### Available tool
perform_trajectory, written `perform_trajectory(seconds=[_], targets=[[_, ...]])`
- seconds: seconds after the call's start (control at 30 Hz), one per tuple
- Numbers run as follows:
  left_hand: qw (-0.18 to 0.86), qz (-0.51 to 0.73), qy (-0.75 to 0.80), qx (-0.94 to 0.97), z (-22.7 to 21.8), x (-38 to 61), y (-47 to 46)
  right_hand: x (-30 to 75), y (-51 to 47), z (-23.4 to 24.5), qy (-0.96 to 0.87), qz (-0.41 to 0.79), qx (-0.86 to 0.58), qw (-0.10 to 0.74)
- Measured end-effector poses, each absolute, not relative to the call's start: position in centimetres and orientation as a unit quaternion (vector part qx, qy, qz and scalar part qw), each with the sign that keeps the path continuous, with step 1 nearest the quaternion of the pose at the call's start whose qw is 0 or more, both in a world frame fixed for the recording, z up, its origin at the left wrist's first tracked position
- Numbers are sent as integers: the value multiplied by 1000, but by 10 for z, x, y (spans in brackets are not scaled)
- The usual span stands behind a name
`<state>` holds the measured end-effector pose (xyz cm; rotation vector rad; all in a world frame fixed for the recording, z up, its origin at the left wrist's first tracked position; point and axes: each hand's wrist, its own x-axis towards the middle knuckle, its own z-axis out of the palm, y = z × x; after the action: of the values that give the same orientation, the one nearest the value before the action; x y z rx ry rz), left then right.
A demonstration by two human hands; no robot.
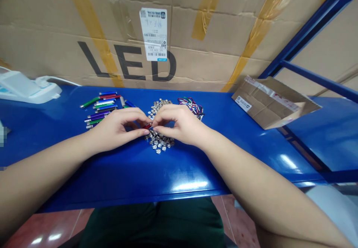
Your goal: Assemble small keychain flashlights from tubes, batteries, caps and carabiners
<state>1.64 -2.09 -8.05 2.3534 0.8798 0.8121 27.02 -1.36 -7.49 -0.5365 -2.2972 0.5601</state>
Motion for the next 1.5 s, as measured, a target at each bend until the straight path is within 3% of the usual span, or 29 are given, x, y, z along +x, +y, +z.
perform_trajectory(seconds=[0.43,0.6,0.73,0.93,1.5], targets=[[245,304,309,867,-80,15,-19,270,-17,-73,-909,154,-193,337],[241,333,378,829,-74,6,-14,272,-11,-77,-890,130,-253,356],[253,379,430,779,-73,-2,-9,272,0,-86,-906,73,-311,278],[233,353,442,791,-73,-1,-9,264,9,-97,-928,32,-329,173],[224,330,430,810,-72,1,-10,258,12,-94,-921,52,-357,149]])
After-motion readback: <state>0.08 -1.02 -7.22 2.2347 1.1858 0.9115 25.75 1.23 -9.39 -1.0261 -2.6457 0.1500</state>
